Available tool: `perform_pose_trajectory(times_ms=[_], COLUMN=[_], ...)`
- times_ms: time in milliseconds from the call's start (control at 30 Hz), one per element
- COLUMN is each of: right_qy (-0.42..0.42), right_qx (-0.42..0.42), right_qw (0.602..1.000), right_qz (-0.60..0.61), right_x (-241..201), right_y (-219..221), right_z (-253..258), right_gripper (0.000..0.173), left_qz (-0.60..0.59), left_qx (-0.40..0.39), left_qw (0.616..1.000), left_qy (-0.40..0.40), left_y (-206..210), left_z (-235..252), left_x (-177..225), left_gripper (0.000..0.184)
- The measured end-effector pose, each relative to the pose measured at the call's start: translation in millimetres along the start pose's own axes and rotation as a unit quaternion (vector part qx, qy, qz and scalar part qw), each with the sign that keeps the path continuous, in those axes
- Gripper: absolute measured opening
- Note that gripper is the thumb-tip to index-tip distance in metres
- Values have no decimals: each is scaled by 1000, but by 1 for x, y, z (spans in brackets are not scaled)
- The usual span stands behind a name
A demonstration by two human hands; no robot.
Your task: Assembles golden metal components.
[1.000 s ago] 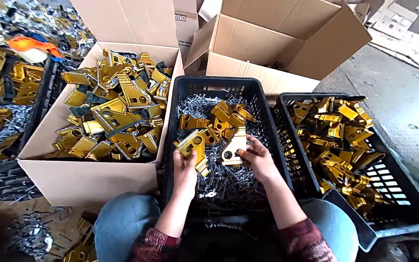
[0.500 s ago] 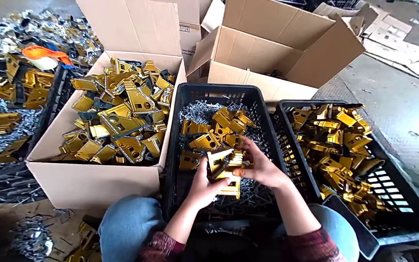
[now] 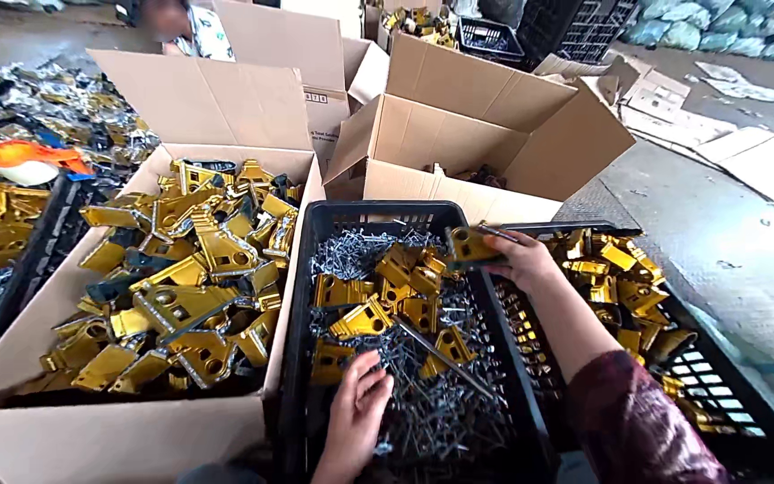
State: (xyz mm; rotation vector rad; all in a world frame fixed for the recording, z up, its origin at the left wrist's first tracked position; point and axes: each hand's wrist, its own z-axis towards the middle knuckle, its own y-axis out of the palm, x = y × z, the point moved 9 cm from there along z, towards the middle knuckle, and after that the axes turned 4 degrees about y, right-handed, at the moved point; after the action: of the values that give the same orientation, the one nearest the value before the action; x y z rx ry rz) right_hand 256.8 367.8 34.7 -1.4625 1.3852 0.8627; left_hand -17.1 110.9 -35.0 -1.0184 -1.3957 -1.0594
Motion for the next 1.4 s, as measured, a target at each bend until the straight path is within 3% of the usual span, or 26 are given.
perform_pose_trajectory(times_ms=[67, 167, 300, 400, 467, 533, 567, 633, 733, 800, 867, 933, 1033, 1133, 1200, 1267, 1300, 1367, 1400], right_qy=[32, 30, -41, -76, -105, -121, -120, -133, -96, -36, -30, -83, -168, -291, -381, -412, -398, -303, -250], right_qx=[88, 154, 124, 99, 50, -15, -68, -161, -125, -57, -9, 9, 4, 14, -56, -212, -305, -470, -500], right_qw=[995, 984, 950, 932, 961, 992, 985, 912, 807, 801, 832, 859, 851, 854, 848, 838, 832, 809, 810], right_qz=[36, 83, 284, 340, 252, 34, -99, -354, -569, -595, -554, -505, -497, -432, -364, -286, -237, -178, -178], right_x=[1, -11, -61, -75, -69, -51, -38, -5, 43, 64, 77, 82, 75, 30, -5, -14, -8, 17, 31], right_y=[-22, -34, -7, 9, 20, 42, 61, 100, 127, 122, 110, 101, 94, 97, 115, 141, 155, 182, 189], right_z=[47, 100, 141, 160, 162, 144, 130, 102, 81, 81, 84, 81, 63, 14, -52, -123, -151, -180, -176], right_gripper=[56, 57, 63, 61, 52, 39, 34, 31, 54, 50, 43, 30, 24, 24, 20, 14, 11, 16, 20], left_qz=[19, 25, -6, -2, 5, 8, 12, 21, 40, 58, 70, 73, 58, 32, 7, -31, -67, -131, -120], left_qx=[-10, -27, -30, -35, -36, -36, -38, -43, -40, -33, -24, -15, 3, 36, 33, 17, 24, 86, 125], left_qw=[1000, 999, 999, 998, 998, 999, 999, 999, 998, 998, 997, 997, 995, 997, 999, 999, 997, 982, 976], left_qy=[2, -14, -34, -58, -52, -38, -31, -19, -12, -7, 9, 36, 81, 68, 35, 12, 26, 104, 132], left_y=[1, 3, 4, 2, 1, 2, 3, 4, 4, 3, 3, 1, -4, -13, -15, -13, -12, -20, -29], left_z=[5, 13, 23, 22, 19, 15, 14, 12, 9, 6, 6, 6, 7, 9, 12, 12, 11, 8, 6], left_x=[-3, -8, -14, -20, -22, -21, -19, -16, -14, -11, -8, -4, 1, 6, 7, 9, 11, 24, 31], left_gripper=[50, 47, 44, 44, 43, 40, 40, 40, 40, 41, 41, 41, 39, 56, 89, 122, 126, 108, 98])
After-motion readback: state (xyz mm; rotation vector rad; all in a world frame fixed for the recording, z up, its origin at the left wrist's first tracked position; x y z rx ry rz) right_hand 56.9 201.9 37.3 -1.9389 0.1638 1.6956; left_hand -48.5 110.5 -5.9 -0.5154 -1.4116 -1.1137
